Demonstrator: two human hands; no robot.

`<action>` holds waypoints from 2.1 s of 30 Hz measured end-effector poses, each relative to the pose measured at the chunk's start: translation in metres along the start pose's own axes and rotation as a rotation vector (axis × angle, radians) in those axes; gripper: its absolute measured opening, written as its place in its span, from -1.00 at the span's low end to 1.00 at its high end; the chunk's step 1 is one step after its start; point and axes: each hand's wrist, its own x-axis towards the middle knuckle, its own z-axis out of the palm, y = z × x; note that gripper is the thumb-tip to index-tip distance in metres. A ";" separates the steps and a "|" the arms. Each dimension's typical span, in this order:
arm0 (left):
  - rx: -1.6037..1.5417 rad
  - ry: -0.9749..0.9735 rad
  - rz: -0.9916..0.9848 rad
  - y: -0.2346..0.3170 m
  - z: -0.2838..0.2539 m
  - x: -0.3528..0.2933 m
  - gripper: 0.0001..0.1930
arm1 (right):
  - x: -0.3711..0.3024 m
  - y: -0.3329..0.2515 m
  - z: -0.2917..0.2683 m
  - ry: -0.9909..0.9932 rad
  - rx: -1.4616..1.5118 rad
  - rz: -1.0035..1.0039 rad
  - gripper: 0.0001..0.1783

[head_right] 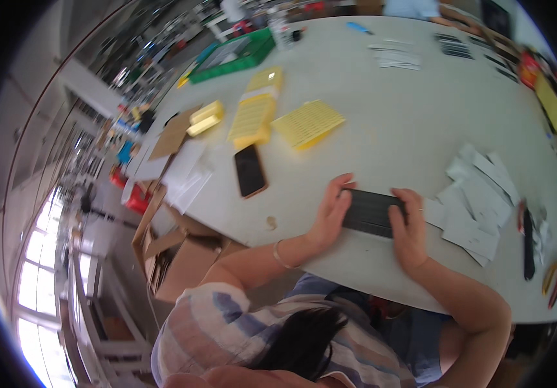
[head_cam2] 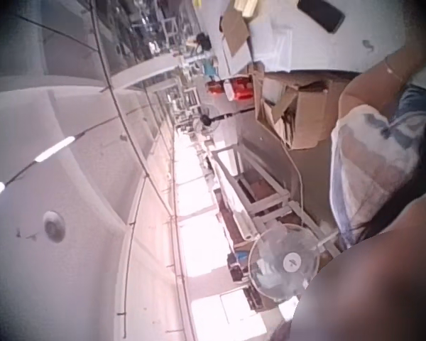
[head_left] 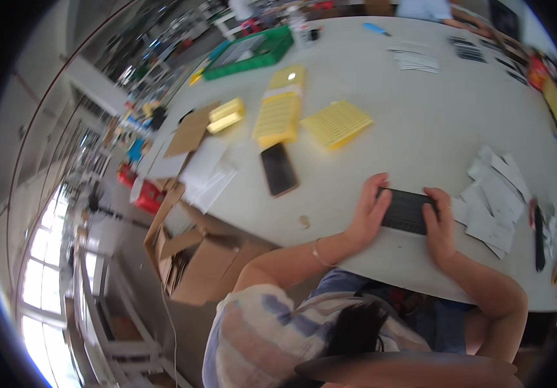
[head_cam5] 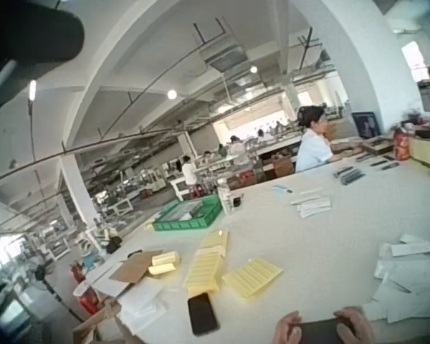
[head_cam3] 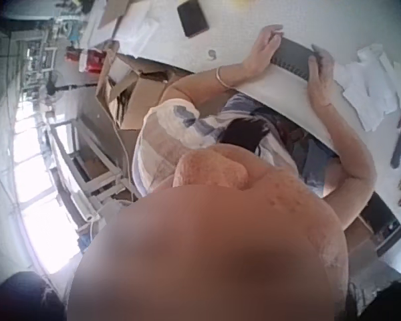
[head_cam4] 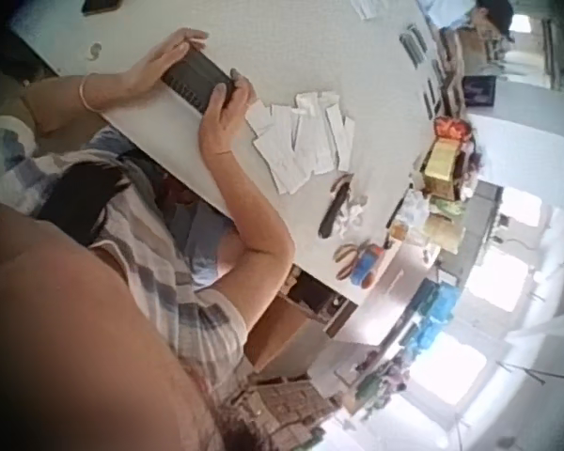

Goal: Assembling and stacking metal radiator fins or transformer plates at a workstation.

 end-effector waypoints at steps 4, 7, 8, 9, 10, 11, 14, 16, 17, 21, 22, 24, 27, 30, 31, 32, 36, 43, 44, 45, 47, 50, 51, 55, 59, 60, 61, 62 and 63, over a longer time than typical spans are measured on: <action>0.047 -0.019 0.009 0.005 -0.003 -0.002 -0.54 | -0.001 -0.002 0.002 0.021 0.023 -0.039 -0.69; 0.064 -0.067 0.014 0.012 0.000 -0.001 -0.52 | -0.003 -0.006 -0.002 0.030 0.033 -0.015 -0.69; 0.070 -0.064 0.004 0.013 0.001 -0.001 -0.52 | -0.004 -0.005 -0.003 0.054 0.025 -0.014 -0.69; 0.079 -0.052 -0.008 0.014 0.000 -0.002 -0.51 | -0.005 -0.005 -0.002 0.038 0.024 -0.003 -0.69; 0.078 -0.065 -0.005 0.015 0.000 -0.002 -0.51 | -0.005 -0.004 -0.002 0.020 0.023 0.008 -0.69; 0.069 -0.070 -0.009 0.015 0.000 -0.002 -0.52 | -0.006 -0.004 -0.001 0.023 0.022 -0.007 -0.69; 0.036 -0.084 -0.031 0.015 -0.003 -0.003 -0.54 | -0.005 -0.005 -0.001 0.025 0.001 -0.005 -0.69; 0.014 -0.087 -0.044 0.016 -0.004 -0.001 -0.54 | -0.005 -0.004 0.000 0.030 -0.007 -0.009 -0.69; -0.005 -0.098 -0.062 0.018 -0.005 -0.001 -0.51 | -0.004 -0.003 0.001 0.030 -0.013 -0.011 -0.69; 0.077 -0.177 -0.048 0.020 -0.011 0.003 -0.45 | -0.002 -0.002 0.002 0.049 0.019 -0.005 -0.68; 0.077 -0.179 -0.047 0.020 -0.012 0.004 -0.45 | -0.001 -0.001 0.002 0.047 0.020 -0.018 -0.68; 0.067 -0.196 -0.094 0.022 -0.016 0.006 -0.31 | -0.001 -0.001 0.003 0.046 0.020 -0.031 -0.68; 0.346 -0.283 0.051 0.019 -0.026 0.016 -0.14 | -0.002 -0.003 0.002 0.051 0.033 -0.035 -0.70; 0.693 -0.487 0.234 0.037 -0.030 0.023 -0.06 | -0.003 -0.004 -0.001 0.055 0.039 -0.025 -0.70; 0.691 -0.494 0.236 0.046 -0.026 0.022 -0.06 | -0.003 -0.004 -0.001 0.061 0.030 -0.037 -0.71; 0.857 -0.543 0.310 0.055 -0.023 0.021 -0.05 | -0.003 -0.003 0.000 0.067 0.021 -0.049 -0.71; 1.142 -0.563 0.424 0.061 -0.022 0.020 -0.02 | -0.003 -0.004 0.002 0.075 0.015 -0.060 -0.70; 1.228 -0.602 0.461 0.071 -0.013 0.023 -0.06 | -0.002 -0.003 0.002 0.079 0.028 -0.064 -0.70; 1.228 -0.621 0.435 0.070 -0.013 0.024 -0.06 | -0.002 -0.004 0.002 0.075 0.032 -0.062 -0.70; 1.227 -0.642 0.410 0.069 -0.012 0.025 -0.06 | -0.002 -0.003 0.002 0.082 0.031 -0.061 -0.70; 1.249 -0.662 0.408 0.071 -0.010 0.027 -0.06 | -0.003 -0.002 0.001 0.068 0.034 -0.054 -0.69; 1.265 -0.679 0.419 0.070 -0.009 0.031 -0.06 | -0.004 -0.001 0.001 0.054 0.020 -0.052 -0.68; 1.260 -0.676 0.434 0.070 -0.010 0.033 -0.07 | -0.005 -0.001 0.001 0.057 0.021 -0.053 -0.68; 1.245 -0.688 0.438 0.071 -0.010 0.043 -0.08 | -0.007 -0.001 0.000 0.017 -0.010 -0.050 -0.67; 1.280 -0.660 0.540 0.074 -0.009 0.051 -0.14 | -0.008 -0.001 0.001 0.011 -0.021 -0.041 -0.64; 1.298 -0.652 0.559 0.074 -0.007 0.053 -0.16 | -0.008 -0.001 0.000 0.015 -0.025 -0.041 -0.64; 1.296 -0.654 0.563 0.073 -0.007 0.054 -0.16 | -0.009 -0.002 0.000 0.005 -0.029 -0.038 -0.63; 1.318 -0.636 0.583 0.070 -0.008 0.055 -0.18 | -0.009 -0.002 0.000 -0.005 -0.034 -0.035 -0.62; 1.341 -0.618 0.602 0.070 -0.007 0.057 -0.19 | -0.010 -0.001 0.000 -0.002 -0.036 -0.034 -0.62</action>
